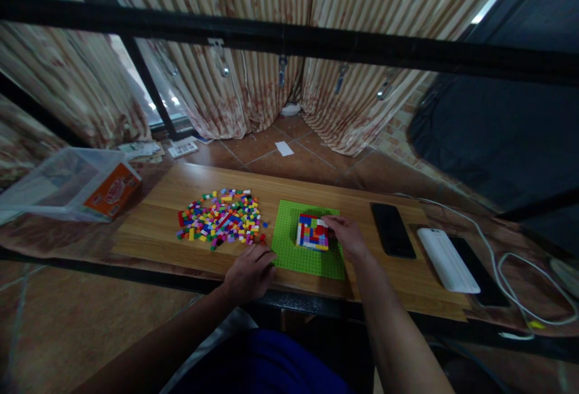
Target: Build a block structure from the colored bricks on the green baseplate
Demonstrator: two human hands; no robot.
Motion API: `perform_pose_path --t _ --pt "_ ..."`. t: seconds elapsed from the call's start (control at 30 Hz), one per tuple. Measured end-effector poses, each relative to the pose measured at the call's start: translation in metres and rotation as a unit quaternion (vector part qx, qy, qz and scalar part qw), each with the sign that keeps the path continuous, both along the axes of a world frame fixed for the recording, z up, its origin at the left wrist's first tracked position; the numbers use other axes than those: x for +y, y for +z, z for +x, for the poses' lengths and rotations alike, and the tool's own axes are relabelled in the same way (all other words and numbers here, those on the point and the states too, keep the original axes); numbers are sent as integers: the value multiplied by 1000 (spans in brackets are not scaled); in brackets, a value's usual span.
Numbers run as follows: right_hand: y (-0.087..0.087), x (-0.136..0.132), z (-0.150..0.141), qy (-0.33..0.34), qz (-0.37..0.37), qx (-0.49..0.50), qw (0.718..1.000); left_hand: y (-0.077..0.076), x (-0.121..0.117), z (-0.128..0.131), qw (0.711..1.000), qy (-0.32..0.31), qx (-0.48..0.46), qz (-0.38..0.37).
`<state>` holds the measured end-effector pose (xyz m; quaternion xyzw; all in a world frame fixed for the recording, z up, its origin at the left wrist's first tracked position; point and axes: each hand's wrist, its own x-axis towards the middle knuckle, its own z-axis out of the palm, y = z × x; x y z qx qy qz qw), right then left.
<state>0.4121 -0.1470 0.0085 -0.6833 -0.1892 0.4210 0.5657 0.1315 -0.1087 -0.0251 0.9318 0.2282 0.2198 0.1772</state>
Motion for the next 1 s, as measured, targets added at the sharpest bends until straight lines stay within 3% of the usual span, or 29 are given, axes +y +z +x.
perform_pose_path --t 0.2,0.4,0.8,1.0 --pt "-8 2 -3 -65 0 -6 998 1 1 0 1000 -3 -4 0" --pt "-16 7 -1 -82 -7 -3 997 0 1 0 1000 -4 -1 -7" --pt "-9 -3 0 -26 13 -38 999 -2 0 0 999 15 -22 24" --pt "-19 1 0 -34 5 -65 997 -4 0 1 999 20 -28 26"
